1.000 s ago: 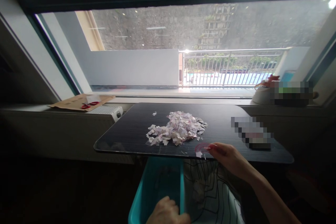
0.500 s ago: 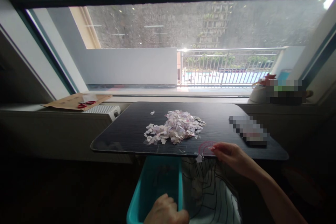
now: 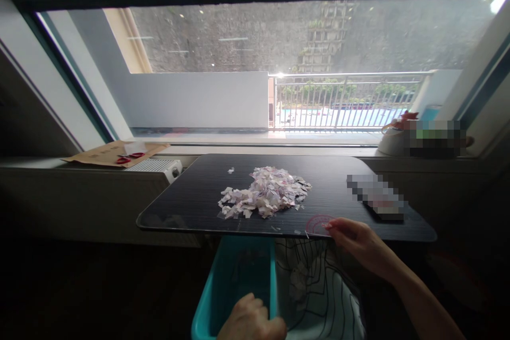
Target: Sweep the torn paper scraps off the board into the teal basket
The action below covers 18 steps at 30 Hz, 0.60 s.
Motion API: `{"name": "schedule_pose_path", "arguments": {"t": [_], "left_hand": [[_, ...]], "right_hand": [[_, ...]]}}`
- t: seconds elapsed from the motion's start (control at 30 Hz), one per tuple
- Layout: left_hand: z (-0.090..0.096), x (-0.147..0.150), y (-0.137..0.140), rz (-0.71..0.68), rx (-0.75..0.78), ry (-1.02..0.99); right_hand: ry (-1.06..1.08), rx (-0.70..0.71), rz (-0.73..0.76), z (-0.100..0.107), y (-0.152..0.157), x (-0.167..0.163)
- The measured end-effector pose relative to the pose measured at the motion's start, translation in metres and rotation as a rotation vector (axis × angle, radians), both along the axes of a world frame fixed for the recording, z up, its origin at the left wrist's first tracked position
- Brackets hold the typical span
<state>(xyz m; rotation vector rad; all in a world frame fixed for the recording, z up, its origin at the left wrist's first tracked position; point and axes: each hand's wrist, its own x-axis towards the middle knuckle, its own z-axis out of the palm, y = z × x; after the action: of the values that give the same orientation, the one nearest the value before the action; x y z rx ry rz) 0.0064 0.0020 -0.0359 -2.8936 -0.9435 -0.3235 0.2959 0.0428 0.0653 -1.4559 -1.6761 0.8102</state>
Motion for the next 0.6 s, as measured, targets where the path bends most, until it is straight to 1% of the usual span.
{"name": "schedule_pose_path", "arguments": {"t": [0.1,0.2,0.3,0.37,0.47,0.53,0.6], "left_hand": [[-0.001,0.0,0.001,-0.015,0.007,0.007],[0.006,0.001,0.001,-0.009,-0.002,0.048],[0.016,0.001,-0.001,-0.014,-0.022,0.083],[0.021,0.001,-0.003,-0.013,-0.024,0.093],[0.025,0.002,-0.004,-0.01,-0.025,0.094],[0.028,0.003,-0.005,-0.004,-0.025,0.089],[0.031,0.004,-0.006,0.008,-0.029,0.085]], "right_hand": [[0.006,-0.023,0.037,0.001,-0.002,-0.001],[0.027,-0.017,0.02,0.002,-0.004,-0.003],[0.003,-0.018,0.011,0.002,-0.006,-0.005],[-0.023,-0.001,0.001,0.0,-0.008,-0.007],[-0.094,0.061,-0.059,-0.003,-0.009,-0.013],[-0.167,0.087,-0.088,-0.005,-0.008,-0.021],[-0.216,0.097,-0.085,-0.006,-0.006,-0.032]]}}
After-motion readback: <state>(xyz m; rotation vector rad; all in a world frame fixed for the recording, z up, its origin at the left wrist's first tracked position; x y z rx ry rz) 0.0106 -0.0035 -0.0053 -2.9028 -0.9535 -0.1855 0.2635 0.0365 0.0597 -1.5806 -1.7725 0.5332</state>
